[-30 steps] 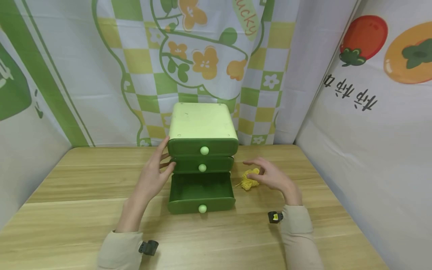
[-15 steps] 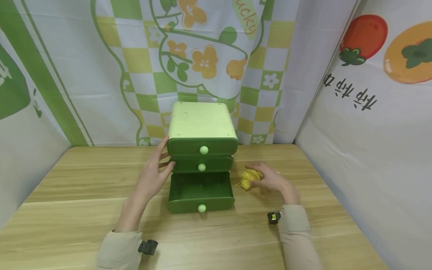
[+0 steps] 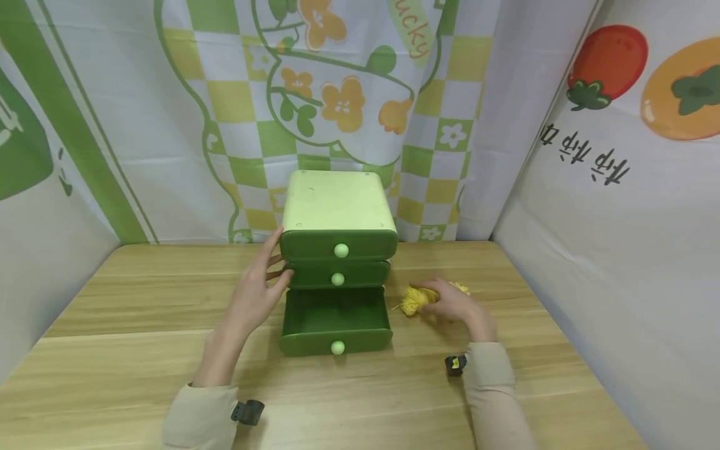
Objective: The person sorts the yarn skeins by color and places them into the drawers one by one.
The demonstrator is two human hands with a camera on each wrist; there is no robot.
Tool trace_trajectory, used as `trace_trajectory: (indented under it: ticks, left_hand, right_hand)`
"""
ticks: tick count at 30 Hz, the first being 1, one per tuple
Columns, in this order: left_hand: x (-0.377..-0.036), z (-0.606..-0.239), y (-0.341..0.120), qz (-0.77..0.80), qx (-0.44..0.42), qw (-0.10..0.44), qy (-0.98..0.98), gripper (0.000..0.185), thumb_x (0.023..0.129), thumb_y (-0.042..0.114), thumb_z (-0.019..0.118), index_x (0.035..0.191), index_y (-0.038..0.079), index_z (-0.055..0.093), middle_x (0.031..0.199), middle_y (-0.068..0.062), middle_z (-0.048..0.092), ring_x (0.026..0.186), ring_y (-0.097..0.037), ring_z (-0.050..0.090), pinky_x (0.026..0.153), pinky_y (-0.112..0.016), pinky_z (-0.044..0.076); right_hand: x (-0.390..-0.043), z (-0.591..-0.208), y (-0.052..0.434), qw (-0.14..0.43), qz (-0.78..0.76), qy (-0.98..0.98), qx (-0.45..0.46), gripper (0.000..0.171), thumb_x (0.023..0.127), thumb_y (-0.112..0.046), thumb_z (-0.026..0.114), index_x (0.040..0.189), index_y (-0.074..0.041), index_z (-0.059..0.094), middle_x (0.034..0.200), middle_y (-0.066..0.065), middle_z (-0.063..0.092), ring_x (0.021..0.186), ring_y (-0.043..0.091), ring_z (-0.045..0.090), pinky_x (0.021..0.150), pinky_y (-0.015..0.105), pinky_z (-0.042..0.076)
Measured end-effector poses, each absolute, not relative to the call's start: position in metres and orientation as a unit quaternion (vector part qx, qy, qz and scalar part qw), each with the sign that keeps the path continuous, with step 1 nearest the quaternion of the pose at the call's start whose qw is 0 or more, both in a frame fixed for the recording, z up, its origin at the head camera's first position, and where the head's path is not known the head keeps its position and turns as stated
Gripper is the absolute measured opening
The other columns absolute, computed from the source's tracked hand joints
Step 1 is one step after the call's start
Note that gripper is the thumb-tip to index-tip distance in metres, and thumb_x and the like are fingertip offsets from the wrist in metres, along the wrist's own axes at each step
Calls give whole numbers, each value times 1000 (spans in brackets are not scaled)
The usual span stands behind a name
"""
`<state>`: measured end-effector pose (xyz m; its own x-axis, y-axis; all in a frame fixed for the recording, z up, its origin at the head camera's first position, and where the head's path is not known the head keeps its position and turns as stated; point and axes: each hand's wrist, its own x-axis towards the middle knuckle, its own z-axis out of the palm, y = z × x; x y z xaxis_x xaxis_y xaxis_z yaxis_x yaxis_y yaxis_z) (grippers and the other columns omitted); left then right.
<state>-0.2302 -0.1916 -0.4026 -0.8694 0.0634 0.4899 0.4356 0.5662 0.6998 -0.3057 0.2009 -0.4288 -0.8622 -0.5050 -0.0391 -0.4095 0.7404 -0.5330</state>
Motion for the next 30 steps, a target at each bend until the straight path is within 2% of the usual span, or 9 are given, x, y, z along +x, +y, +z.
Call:
trace_trajectory:
  ticks: [3, 6, 7, 9, 13, 16, 19, 22, 30]
  left_hand:
    - [-230, -402, -191, -443, -142, 209, -860, 85, 97, 1, 59, 160, 34, 12, 163, -12, 25, 127, -42, 55, 93, -49, 58]
    - [-230, -402, -191, -443, -141, 207, -861, 86, 97, 1, 59, 160, 35, 12, 163, -11, 25, 127, -42, 55, 93, -49, 59]
    - [-230, -402, -191, -443, -140, 207, -861, 86, 97, 1, 59, 160, 35, 12, 163, -11, 25, 127, -42, 55, 92, -49, 59]
    - [-230, -401, -191, -444, -140, 206, -861, 86, 97, 1, 59, 160, 35, 12, 163, -12, 25, 127, -42, 55, 92, -49, 59]
    - [-230, -401, -192, -448, -141, 205, -859, 85, 97, 1, 59, 160, 34, 12, 163, -13, 25, 127, -43, 54, 92, -50, 58]
    - [-229, -402, -192, -447, -143, 206, -858, 85, 97, 0, 59, 160, 33, 12, 163, -13, 25, 127, -43, 54, 92, -50, 58]
    - [-229, -402, -192, -445, -145, 208, -859, 86, 97, 0, 59, 160, 34, 12, 163, -13, 24, 127, -43, 54, 92, -50, 59]
    - [-229, -403, -192, -443, -146, 208, -860, 86, 97, 0, 59, 160, 34, 12, 163, -13, 24, 128, -43, 54, 92, -50, 59]
    - [-229, -403, -192, -443, -144, 204, -861, 85, 98, 1, 58, 160, 35, 11, 163, -12, 24, 128, -43, 54, 93, -50, 58]
  right_hand:
    - [-308, -431, 202, 114, -281, 923, -237, 60, 88, -9, 71, 144, -7, 51, 135, 21, 59, 91, 30, 65, 80, 43, 58]
    - [-309, -434, 203, 147, -304, 915, -221, 61, 88, -9, 70, 146, -8, 50, 124, 18, 64, 61, 20, 60, 49, 27, 50]
    - [-310, -435, 203, 157, -312, 912, -214, 61, 89, -8, 70, 146, -9, 50, 122, 18, 64, 54, 19, 57, 43, 24, 44]
    - [-310, -436, 203, 162, -317, 912, -204, 60, 89, -9, 70, 146, -11, 51, 122, 17, 64, 52, 16, 54, 42, 21, 41]
    - [-310, -435, 201, 149, -304, 919, -202, 56, 88, -11, 72, 142, -12, 56, 127, 16, 64, 58, 19, 58, 49, 27, 48]
    - [-310, -435, 200, 126, -272, 931, -210, 53, 87, -14, 73, 138, -12, 60, 131, 15, 64, 87, 26, 67, 76, 42, 58]
    - [-310, -434, 199, 103, -243, 940, -217, 49, 86, -15, 74, 134, -11, 63, 134, 15, 64, 118, 31, 61, 104, 52, 49]
    - [-310, -434, 198, 96, -236, 943, -213, 46, 85, -13, 74, 131, -10, 66, 131, 15, 65, 124, 36, 58, 106, 56, 47]
    - [-309, -432, 197, 86, -225, 950, -199, 43, 86, -16, 74, 128, -13, 68, 129, 11, 67, 122, 33, 60, 105, 55, 48]
